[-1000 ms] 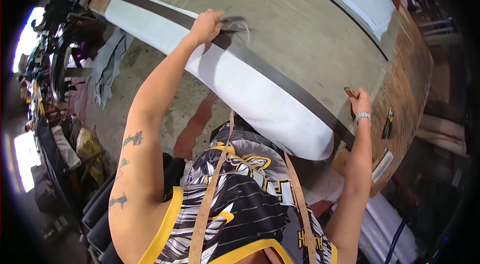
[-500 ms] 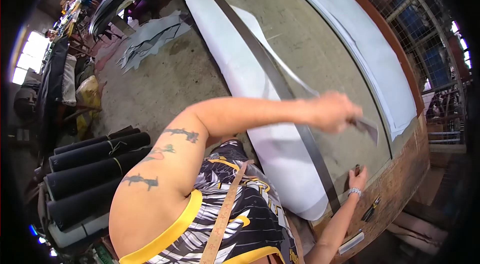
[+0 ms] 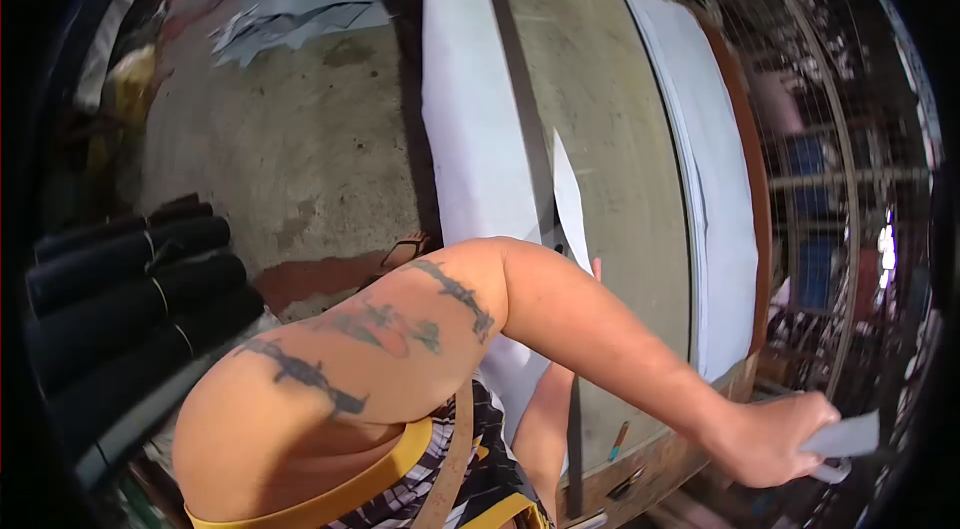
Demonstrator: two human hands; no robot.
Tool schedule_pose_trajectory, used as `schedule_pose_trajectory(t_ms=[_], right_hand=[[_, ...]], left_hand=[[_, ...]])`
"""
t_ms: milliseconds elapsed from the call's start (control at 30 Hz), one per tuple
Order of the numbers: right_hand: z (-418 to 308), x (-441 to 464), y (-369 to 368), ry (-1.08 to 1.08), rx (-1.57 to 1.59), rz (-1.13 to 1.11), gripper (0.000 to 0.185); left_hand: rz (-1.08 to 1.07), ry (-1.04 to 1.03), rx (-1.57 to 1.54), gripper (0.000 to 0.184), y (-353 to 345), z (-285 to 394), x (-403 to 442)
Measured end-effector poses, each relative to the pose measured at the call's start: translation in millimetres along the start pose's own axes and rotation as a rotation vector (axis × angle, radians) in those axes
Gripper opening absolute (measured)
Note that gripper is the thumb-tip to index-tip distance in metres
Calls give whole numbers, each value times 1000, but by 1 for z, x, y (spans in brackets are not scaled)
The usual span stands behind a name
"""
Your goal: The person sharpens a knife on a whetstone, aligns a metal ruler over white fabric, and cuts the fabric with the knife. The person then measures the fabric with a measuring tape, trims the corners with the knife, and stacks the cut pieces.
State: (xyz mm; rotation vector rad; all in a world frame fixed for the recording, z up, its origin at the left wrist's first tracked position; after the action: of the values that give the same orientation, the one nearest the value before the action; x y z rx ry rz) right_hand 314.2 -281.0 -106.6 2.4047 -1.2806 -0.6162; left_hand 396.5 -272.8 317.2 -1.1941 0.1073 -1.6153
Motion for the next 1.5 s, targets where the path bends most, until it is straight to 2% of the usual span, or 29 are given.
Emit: schedule_pose_trajectory(t_ms=[33,100,133,167,267,300,333,367,400,433,467,500,567,633,700,800,967,1033,1067,1100,1167,1200,1233,1267,1333,1367,1400,1467,1500], right_hand=[[-15,19,-3,46,-3,6,38],[-44,53,-13,143,4,0,34],[-57,67,-22,191,12,-13,33],[-69,78,-32,235,29,-30,31],[-96,90,-46,349,81,-140,28],[-106,87,-57,372,106,-200,27],[-113,83,-65,361,133,-272,22],[-117,77,-75,349,171,-330,17],[-124,59,-96,374,208,-432,17],[-132,40,-110,397,227,-531,18],[-152,24,-119,422,229,-635,19],[-176,-20,-139,420,281,-766,17],[-187,-90,-175,475,199,-969,15],[-197,-164,-200,745,53,-1268,14],[-185,-209,-219,581,25,-1571,17],[-187,-266,-237,518,-64,-1685,25],[-164,-291,-296,570,-176,-1599,30],[-148,-292,-324,707,-307,-1447,23],[-138,-294,-337,704,-341,-1415,22],[-127,-297,-349,700,-373,-1384,22],[-107,-306,-375,664,-487,-1371,22],[-104,-319,-384,638,-519,-1380,22],[-101,-332,-392,615,-556,-1386,21],[-97,-349,-405,613,-565,-1420,23],[-112,-408,-424,592,-678,-1528,25],[-117,-437,-436,610,-707,-1582,26],[-122,-444,-446,622,-703,-1650,25],[-123,-472,-469,628,-691,-1762,22],[-125,-479,-480,657,-715,-1767,22]], left_hand=[[83,-42,-56,17,7,23,7],[107,123,-237,15,24,70,12],[185,44,-257,20,31,81,15],[248,-52,-140,19,45,98,12],[558,-398,604,25,96,176,-52],[551,-393,521,27,95,207,-102],[623,-422,816,30,119,214,-136],[609,-375,1248,30,132,222,-184],[707,-208,1375,37,134,219,-242],[823,49,1402,49,137,206,-300],[901,180,1485,66,154,183,-350],[968,259,1453,77,141,164,-403],[1048,319,1356,80,104,130,-476],[1030,269,1241,66,79,103,-528],[1072,395,1152,44,72,87,-570],[1246,358,1461,25,42,83,-639],[1635,32,1323,30,-81,156,-766],[1810,-101,1458,24,-149,178,-849],[1937,-151,1362,18,-185,186,-899],[2247,21,1351,14,-242,202,-929],[2420,-310,1493,20,-339,223,-991],[2626,-362,1346,28,-383,225,-1021],[2599,-624,1616,31,-416,210,-1090],[2807,-788,1054,32,-450,229,-1064],[2743,-1156,1184,38,-472,201,-1155],[2633,-1436,892,43,-468,181,-1211],[2938,-1325,543,58,-452,160,-1257],[3476,-673,462,78,-399,94,-1330],[3362,-133,506,79,-377,70,-1326]])
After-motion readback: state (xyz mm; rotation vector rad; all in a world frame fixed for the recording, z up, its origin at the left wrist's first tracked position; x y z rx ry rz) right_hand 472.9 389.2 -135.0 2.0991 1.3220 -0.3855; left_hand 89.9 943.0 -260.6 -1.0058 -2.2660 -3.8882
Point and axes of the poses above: each hand's wrist, its own x-axis towards the middle knuckle, its own y-axis out of the back of the hand, z = x × y, the point moved 4 cm from there along x, towards the middle knuckle, and after that the axes turned 6 degrees about -x, right-handed, at the moved point
